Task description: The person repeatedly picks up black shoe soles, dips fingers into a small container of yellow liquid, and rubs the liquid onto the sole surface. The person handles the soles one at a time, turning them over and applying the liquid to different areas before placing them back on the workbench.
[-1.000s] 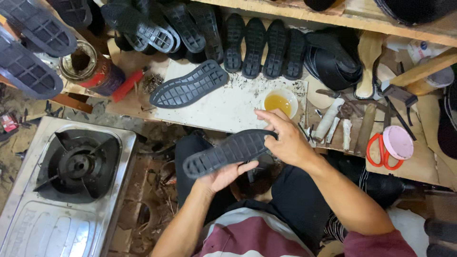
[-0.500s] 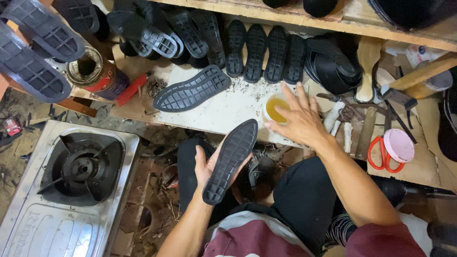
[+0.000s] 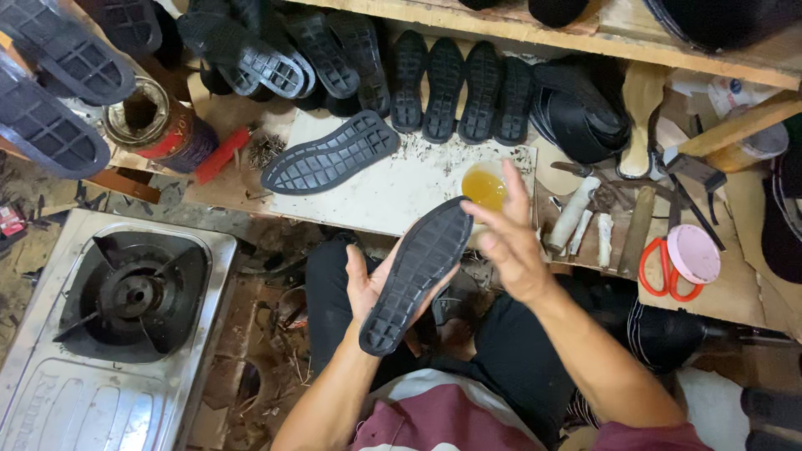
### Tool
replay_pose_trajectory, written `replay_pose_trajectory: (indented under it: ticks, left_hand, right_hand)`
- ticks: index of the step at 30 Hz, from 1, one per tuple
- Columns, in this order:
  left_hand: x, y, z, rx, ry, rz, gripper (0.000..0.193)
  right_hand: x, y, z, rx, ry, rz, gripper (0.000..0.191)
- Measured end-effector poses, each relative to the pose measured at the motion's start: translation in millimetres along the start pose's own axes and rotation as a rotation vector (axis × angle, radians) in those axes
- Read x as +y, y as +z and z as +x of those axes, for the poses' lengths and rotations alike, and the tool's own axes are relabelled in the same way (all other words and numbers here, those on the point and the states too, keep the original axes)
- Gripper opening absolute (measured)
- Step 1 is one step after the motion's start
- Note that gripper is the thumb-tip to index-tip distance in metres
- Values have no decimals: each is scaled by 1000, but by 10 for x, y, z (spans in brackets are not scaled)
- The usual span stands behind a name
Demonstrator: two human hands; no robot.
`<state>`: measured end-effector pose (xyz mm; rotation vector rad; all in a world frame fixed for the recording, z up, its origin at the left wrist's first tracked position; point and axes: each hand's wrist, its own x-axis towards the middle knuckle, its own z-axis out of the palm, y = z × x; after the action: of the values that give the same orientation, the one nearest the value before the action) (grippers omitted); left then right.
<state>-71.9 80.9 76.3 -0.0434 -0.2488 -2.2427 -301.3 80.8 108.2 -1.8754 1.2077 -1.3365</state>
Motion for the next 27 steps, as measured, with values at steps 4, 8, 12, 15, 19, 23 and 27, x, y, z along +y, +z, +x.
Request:
replay_pose_trajectory:
  ticks: [4, 8, 12, 15, 19, 23, 27]
  left_hand:
    - [32, 7, 37, 26, -19, -8, 116]
    - [59, 24, 38, 13, -13, -2, 114]
    - [40, 27, 66, 2, -11, -9, 117]
    - [67, 3, 95, 26, -16, 15, 117]
    - [149, -15, 100, 68, 28, 58, 118]
    - [210, 52, 76, 11, 100, 80, 119]
    - [233, 140, 83, 3, 104, 111, 120]
  right_hand:
    - [-283, 429, -229, -86, -217, -478, 47]
    - [-290, 378, -158, -91, -256, -528, 36]
    - [-231, 355, -6, 34, -18, -567, 43]
    - [-326, 503, -103, -183, -324, -697, 42]
    - [-294, 326, -106, -100, -364, -603, 27]
    - [26, -84, 166, -34, -28, -814, 30]
    - [185, -217, 220, -114, 190, -854, 30]
